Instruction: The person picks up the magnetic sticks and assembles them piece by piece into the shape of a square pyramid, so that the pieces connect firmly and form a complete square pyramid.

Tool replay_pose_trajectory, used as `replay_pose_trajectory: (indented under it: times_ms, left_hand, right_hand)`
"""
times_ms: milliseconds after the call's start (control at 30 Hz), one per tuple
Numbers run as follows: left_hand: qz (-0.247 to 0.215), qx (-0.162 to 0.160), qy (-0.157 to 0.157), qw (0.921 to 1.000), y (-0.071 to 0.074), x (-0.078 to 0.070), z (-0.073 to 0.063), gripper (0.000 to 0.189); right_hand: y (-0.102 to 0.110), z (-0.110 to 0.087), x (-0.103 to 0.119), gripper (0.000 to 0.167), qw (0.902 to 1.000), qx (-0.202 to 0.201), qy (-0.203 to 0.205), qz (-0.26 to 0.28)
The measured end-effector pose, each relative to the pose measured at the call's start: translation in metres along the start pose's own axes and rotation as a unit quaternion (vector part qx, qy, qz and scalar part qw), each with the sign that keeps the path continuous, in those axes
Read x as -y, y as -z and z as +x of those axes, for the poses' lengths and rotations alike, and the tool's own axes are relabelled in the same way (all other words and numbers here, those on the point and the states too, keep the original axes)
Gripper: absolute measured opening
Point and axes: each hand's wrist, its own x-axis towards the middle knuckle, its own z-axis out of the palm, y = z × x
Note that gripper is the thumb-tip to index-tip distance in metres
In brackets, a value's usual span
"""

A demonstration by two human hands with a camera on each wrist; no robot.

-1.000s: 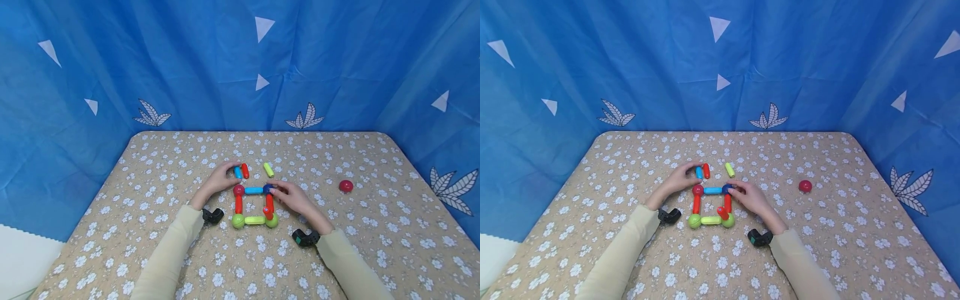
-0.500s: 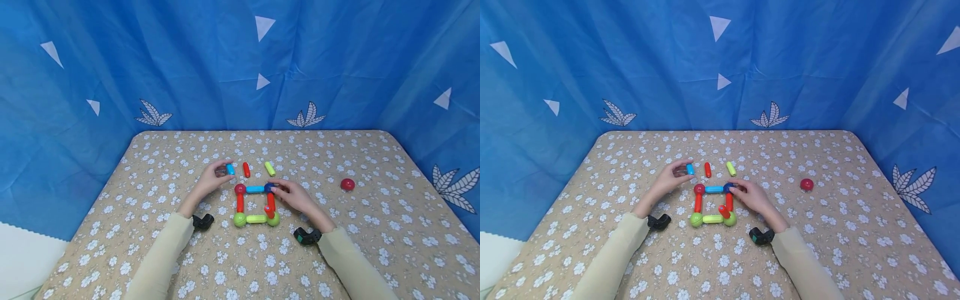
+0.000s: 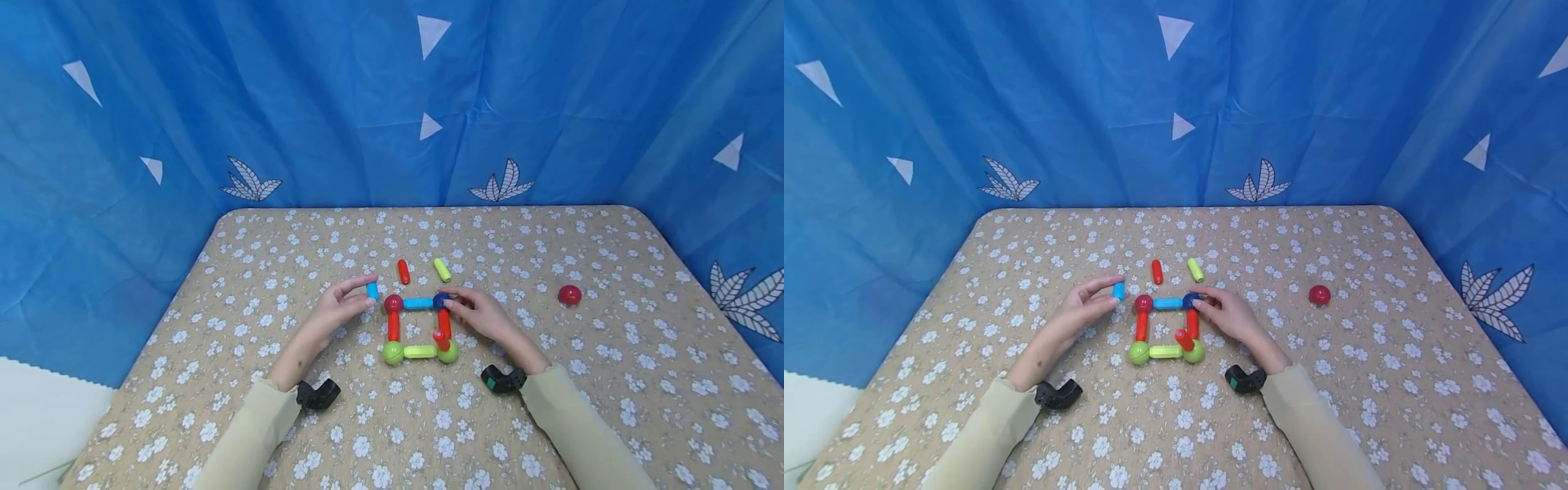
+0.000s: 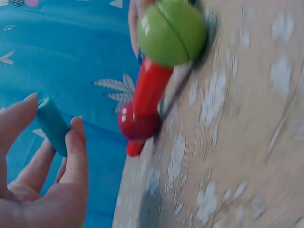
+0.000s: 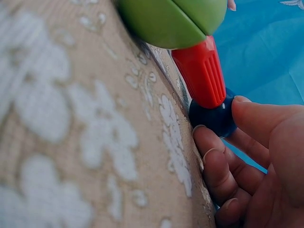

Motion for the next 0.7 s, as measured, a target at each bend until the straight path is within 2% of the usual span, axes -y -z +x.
replay_pose_trajectory:
  times_ms: [100, 200, 433, 567, 700]
  left_hand:
    - [-0.069, -0.011, 0.007, 0.9975, -0.004, 0.000, -0.004, 0.043]
    - [-0.104, -0.017, 0.012, 0.9944, -0.008, 0.001, -0.006, 0.040]
    - [-0.096, 0.020, 0.024, 0.9949, -0.016, 0.006, -0.014, 0.047]
    - [-0.075, 0.018, 0.040, 0.9962, -0.021, 0.010, -0.018, 0.044]
    - [-0.063, 0.029, 0.035, 0.9970, -0.025, 0.015, -0.019, 0.043]
  right_hand:
    - [0.001, 0.000, 0.001, 0.037, 1.0000, -0.003, -0.003, -0.001]
    - [0.001, 0.001, 0.001, 0.036, 1.0000, -0.006, -0.002, -0.004]
    - [0.000, 0.001, -0.001, 0.036, 1.0000, 0.000, 0.005, -0.003]
    - [0.000, 0.002, -0.001, 0.036, 1.0000, -0.002, 0.000, -0.004]
    - [0.000, 0.001, 0.001, 0.036, 0.9999, -0.001, -0.006, -0.010]
